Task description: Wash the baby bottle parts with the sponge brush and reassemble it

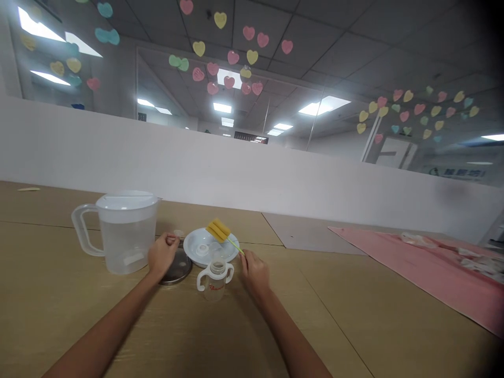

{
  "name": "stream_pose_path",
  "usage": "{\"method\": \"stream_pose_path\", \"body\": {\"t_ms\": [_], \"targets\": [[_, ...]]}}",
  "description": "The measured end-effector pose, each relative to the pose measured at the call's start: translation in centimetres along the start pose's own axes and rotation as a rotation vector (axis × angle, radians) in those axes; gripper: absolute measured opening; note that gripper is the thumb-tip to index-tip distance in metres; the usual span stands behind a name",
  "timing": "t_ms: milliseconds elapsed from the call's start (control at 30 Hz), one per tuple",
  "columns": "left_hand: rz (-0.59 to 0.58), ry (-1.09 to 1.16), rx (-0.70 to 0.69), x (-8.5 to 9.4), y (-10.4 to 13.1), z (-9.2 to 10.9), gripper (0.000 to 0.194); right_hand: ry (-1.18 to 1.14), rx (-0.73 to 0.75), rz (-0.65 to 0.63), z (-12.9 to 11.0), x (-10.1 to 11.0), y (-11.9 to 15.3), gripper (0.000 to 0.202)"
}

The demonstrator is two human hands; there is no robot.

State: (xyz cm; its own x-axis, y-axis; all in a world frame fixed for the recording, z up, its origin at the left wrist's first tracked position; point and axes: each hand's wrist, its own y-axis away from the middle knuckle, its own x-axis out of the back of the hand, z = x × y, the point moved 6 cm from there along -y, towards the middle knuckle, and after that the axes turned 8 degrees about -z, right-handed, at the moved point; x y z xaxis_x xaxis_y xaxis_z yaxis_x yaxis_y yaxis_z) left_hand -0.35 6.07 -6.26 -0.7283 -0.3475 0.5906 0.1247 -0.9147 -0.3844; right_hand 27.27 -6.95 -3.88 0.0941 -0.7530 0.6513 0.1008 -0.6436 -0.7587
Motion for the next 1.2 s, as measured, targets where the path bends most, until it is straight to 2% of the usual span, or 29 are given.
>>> {"method": "stream_pose_path", "body": {"t_ms": [167, 367, 467, 600, 667, 733, 833, 933, 1067, 1200], "targets": [[-0.127, -0.185, -0.027, -1.5, -0.6, -1.0, 0.026, 0.017, 0.014, 0.007, -0.1, 0.0, 0.1, 0.037], [-0.172, -0.263, -0.098, -2.1, -0.6, -1.0, 0.022, 0.032, 0.029, -0.006, -0.3, 0.0, 0.0, 0.036], [-0.143, -0.28, -0.203, -1.5, -0.4, 0.6, 0.026, 0.03, 0.028, -0.011, -0.2, -0.1, 0.0, 0.036], [-0.141, -0.179, -0.423, -1.4, 0.2, 4.5, 0.033, 0.026, 0.002, -0.012, 0.0, -0.3, 0.0, 0.034], [-0.221, -0.125, -0.531, -2.6, 0.7, 6.5, 0.032, 0.029, -0.008, -0.012, 0.1, -0.3, 0.1, 0.033], [-0.313, -0.122, -0.581, -4.3, 1.1, 8.0, 0.031, 0.033, -0.012, -0.013, 0.1, -0.4, 0.2, 0.033], [-0.38, -0.14, -0.572, -6.8, 0.9, 9.2, 0.028, 0.036, -0.016, -0.015, 0.2, -0.4, 0.2, 0.032], [-0.416, -0.148, -0.548, -8.2, 0.3, 9.6, 0.023, 0.039, -0.019, -0.025, 0.3, -0.6, 0.1, 0.032], [-0.399, -0.169, -0.533, -7.7, 0.1, 9.5, 0.023, 0.045, -0.013, -0.041, 0.2, -0.6, 0.1, 0.032], [-0.284, -0.119, -0.551, -5.0, 1.4, 8.6, 0.041, 0.023, -0.023, -0.034, 0.1, -0.3, 0.0, 0.034]]}}
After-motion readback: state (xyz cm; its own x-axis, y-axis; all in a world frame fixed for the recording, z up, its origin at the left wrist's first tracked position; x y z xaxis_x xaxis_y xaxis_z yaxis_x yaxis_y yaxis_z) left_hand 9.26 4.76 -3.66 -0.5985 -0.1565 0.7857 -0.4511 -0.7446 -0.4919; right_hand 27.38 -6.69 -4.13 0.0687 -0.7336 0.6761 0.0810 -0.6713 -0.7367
